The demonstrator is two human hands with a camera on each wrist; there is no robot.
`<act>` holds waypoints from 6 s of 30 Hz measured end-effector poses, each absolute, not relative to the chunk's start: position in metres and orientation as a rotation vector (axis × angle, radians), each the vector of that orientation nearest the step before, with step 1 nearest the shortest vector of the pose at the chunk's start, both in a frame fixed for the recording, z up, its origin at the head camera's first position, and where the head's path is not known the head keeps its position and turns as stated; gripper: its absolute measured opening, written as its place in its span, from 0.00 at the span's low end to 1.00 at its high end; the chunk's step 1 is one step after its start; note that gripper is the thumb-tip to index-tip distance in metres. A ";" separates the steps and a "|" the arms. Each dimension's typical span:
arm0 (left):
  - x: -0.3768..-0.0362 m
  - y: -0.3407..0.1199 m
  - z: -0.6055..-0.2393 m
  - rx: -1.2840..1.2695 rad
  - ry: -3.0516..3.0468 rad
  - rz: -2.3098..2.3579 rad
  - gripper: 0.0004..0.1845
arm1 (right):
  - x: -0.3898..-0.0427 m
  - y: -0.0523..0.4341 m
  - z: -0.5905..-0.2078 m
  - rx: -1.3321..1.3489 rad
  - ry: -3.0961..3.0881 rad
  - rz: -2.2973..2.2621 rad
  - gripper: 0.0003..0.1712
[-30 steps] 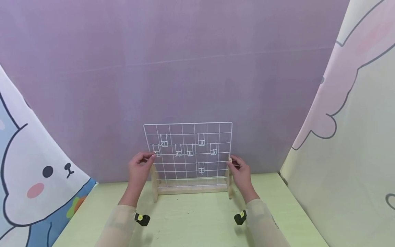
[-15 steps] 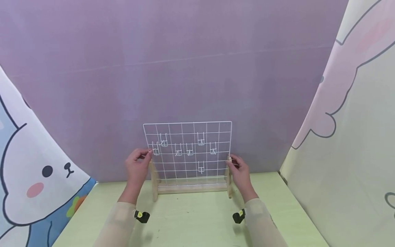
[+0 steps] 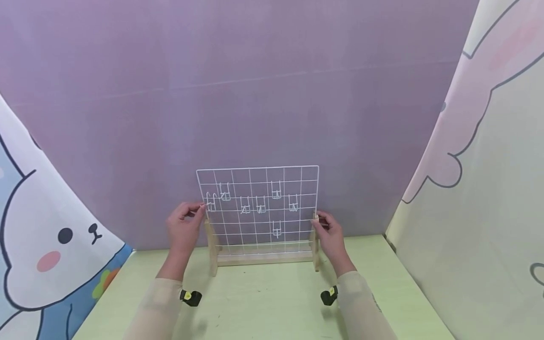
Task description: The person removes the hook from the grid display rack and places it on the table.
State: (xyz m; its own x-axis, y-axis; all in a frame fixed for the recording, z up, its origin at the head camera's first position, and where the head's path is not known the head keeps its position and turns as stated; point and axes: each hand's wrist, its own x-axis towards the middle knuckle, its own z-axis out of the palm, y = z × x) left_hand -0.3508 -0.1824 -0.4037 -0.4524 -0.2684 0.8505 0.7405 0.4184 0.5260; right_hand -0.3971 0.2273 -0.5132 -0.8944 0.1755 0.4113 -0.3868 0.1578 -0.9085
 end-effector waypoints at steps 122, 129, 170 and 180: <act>-0.355 -0.207 -0.555 -0.383 -2.478 -1.361 0.09 | -0.396 0.223 -0.515 0.190 -1.949 1.844 0.21; -0.355 -0.207 -0.559 -0.376 -2.491 -1.347 0.09 | -0.395 0.224 -0.513 0.164 -1.960 1.862 0.22; -0.353 -0.204 -0.570 -0.415 -2.608 -1.041 0.08 | -0.397 0.226 -0.518 0.197 -1.954 1.798 0.19; -0.353 -0.205 -0.572 -0.425 -2.622 -0.997 0.05 | -0.397 0.224 -0.517 0.188 -1.956 1.790 0.20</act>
